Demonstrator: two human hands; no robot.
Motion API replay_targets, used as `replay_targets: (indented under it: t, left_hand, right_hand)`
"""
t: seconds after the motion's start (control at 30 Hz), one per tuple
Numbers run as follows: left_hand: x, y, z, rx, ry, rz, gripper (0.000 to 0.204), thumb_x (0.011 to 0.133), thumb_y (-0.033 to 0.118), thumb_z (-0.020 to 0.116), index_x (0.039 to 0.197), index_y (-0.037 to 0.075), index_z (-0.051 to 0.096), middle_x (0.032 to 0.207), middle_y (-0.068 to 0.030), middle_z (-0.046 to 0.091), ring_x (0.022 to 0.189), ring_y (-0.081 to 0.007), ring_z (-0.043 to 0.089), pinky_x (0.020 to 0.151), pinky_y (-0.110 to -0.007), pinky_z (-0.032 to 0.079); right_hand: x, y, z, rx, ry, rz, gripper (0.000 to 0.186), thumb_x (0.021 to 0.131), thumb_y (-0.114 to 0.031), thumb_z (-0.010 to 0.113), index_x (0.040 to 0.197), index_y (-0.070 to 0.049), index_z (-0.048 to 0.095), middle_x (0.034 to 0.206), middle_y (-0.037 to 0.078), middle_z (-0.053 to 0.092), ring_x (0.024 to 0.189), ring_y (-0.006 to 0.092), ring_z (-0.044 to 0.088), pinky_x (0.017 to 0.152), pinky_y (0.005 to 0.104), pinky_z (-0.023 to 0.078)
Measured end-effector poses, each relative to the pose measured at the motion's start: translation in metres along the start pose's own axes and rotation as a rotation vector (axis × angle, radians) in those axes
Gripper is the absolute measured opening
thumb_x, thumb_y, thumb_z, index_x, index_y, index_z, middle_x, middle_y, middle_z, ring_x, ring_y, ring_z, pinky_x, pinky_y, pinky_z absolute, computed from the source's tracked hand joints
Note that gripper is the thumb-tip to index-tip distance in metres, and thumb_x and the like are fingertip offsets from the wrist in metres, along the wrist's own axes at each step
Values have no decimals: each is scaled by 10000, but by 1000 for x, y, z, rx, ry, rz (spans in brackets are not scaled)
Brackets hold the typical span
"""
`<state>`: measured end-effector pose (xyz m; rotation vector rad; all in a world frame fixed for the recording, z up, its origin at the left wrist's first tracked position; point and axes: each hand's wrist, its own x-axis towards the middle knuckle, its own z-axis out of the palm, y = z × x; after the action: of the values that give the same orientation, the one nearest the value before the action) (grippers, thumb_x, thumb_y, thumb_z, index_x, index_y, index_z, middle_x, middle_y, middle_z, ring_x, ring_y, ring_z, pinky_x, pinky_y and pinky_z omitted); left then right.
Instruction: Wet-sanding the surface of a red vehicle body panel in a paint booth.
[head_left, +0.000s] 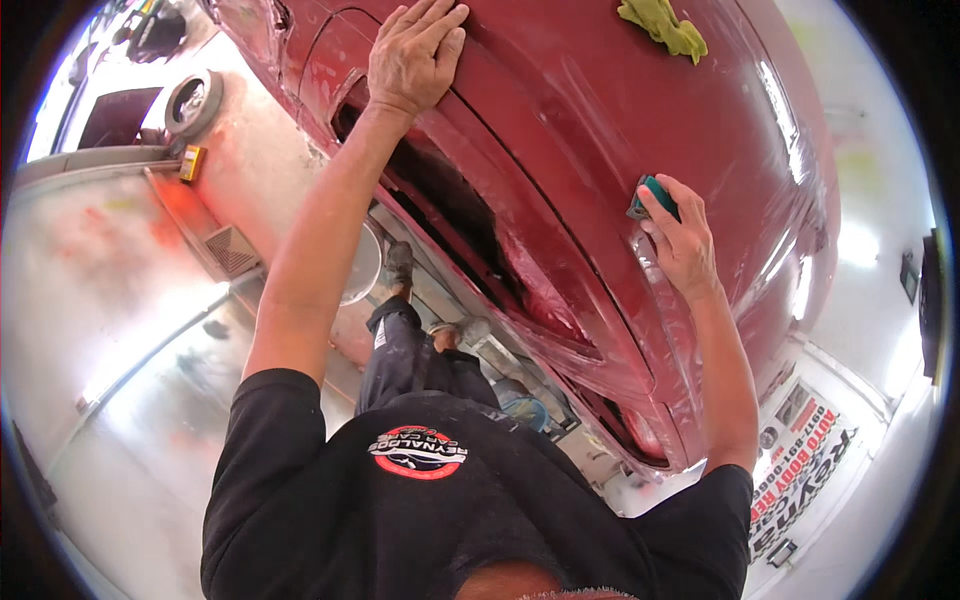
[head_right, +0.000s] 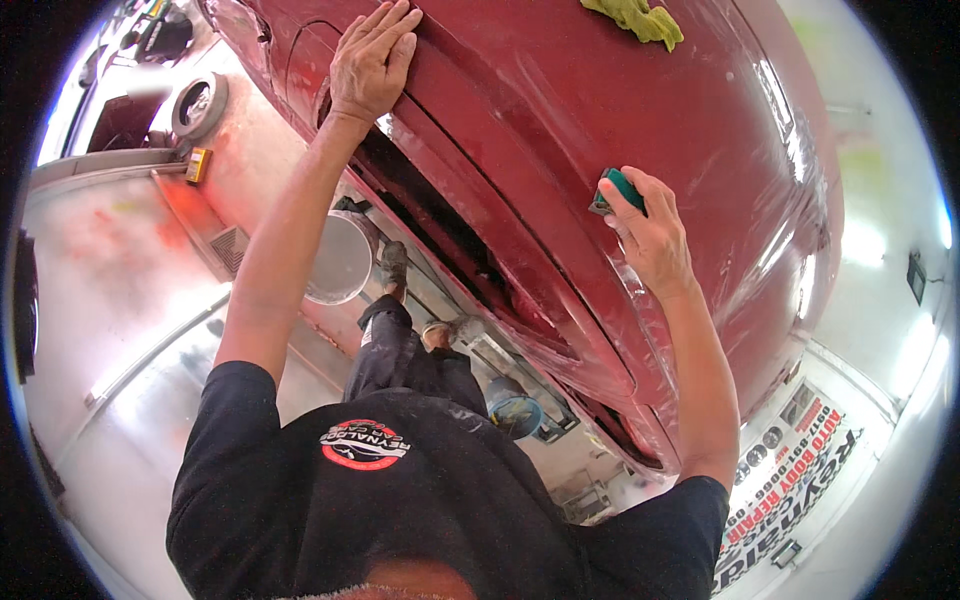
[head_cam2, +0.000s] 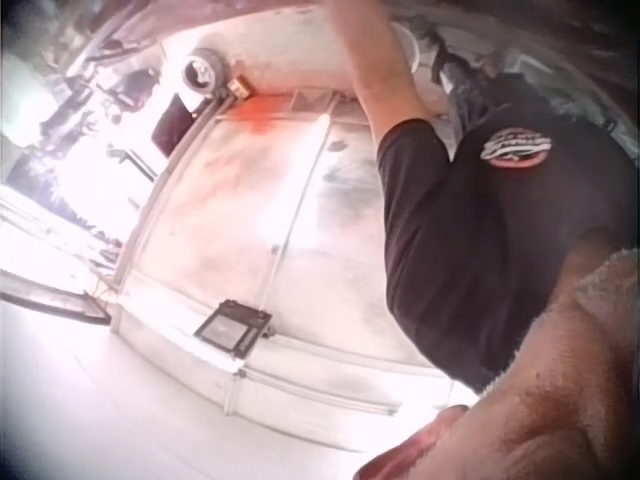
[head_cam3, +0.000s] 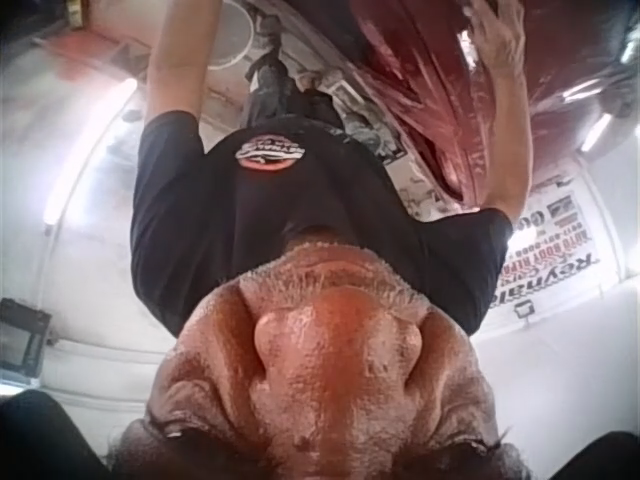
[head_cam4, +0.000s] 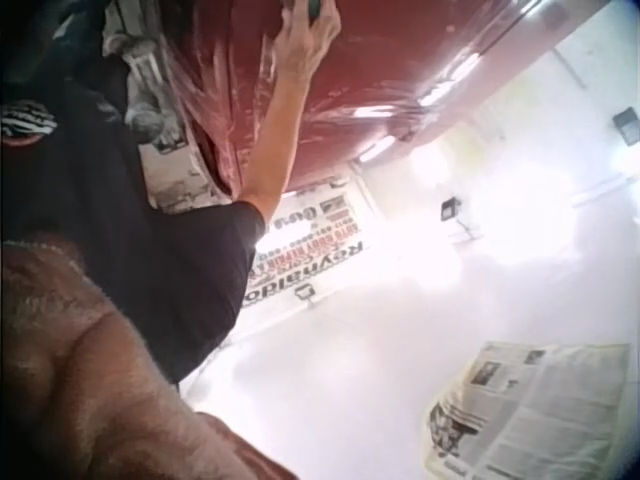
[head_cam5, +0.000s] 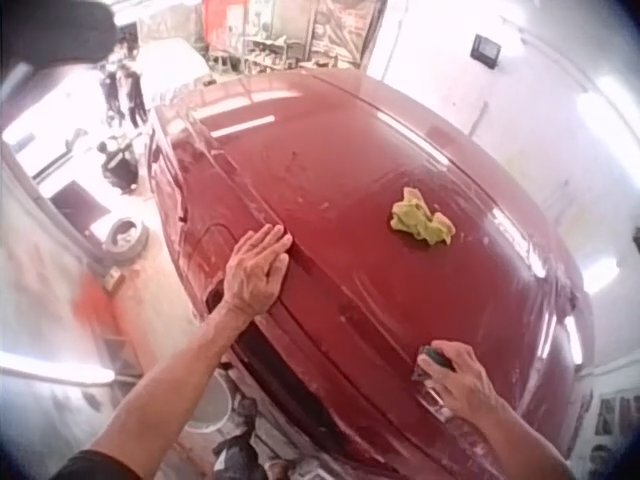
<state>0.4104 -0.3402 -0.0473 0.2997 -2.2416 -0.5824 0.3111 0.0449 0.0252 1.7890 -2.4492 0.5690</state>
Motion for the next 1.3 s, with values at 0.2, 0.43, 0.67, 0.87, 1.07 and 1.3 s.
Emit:
replay_targets:
  t: [0.2, 0.43, 0.67, 0.87, 1.07, 1.3]
  left_hand:
    - [-5, -14, 9, 68, 33, 94, 321, 1024, 277, 578, 1250, 117, 739, 1350, -107, 689, 1319, -302, 603, 1142, -468, 419]
    - [-6, -16, -2, 39, -89, 12, 396, 1039, 247, 515, 1314, 8, 670, 1419, -211, 617, 1386, -384, 521, 1187, -522, 345]
    - [-10, -19, 15, 20, 63, 68, 298, 1017, 242, 575, 1196, 76, 747, 1340, -130, 691, 1322, -301, 600, 1146, -465, 420]
    - [-7, -19, 15, 7, 69, 94, 292, 1006, 230, 588, 1197, 69, 739, 1341, -133, 689, 1310, -311, 607, 1136, -467, 426]
    - [-13, -25, 11, -2, 78, 58, 265, 996, 211, 603, 1145, 47, 748, 1313, -128, 705, 1303, -309, 614, 1132, -465, 430]
    - [-10, -14, 19, -42, 107, 67, 230, 969, 203, 631, 1085, 49, 756, 1278, -118, 721, 1273, -296, 632, 1124, -464, 441]
  right_hand:
    - [122, -1, 47, 45, 71, -133, 493, 826, -41, 775, 1302, -148, 704, 1283, 155, 616, 1148, 364, 609, 999, 463, 519]
    - [145, -8, 62, 22, 83, -87, 461, 865, -77, 750, 1314, -170, 701, 1282, 131, 613, 1145, 373, 605, 992, 457, 525]
    - [131, -2, 52, 47, 63, -104, 479, 854, -76, 759, 1324, -145, 697, 1277, 136, 603, 1135, 368, 603, 993, 466, 517]
    - [246, -7, 100, -74, 197, -120, 392, 898, -119, 728, 1288, -139, 704, 1242, 148, 609, 1089, 382, 615, 962, 481, 518]
    - [168, -10, 77, -13, 114, -146, 392, 915, -120, 716, 1305, -149, 695, 1247, 146, 607, 1090, 391, 614, 960, 493, 518]
    - [291, -7, 109, -99, 185, -102, 437, 911, -79, 709, 1340, -161, 688, 1239, 123, 635, 1074, 383, 613, 954, 471, 519]
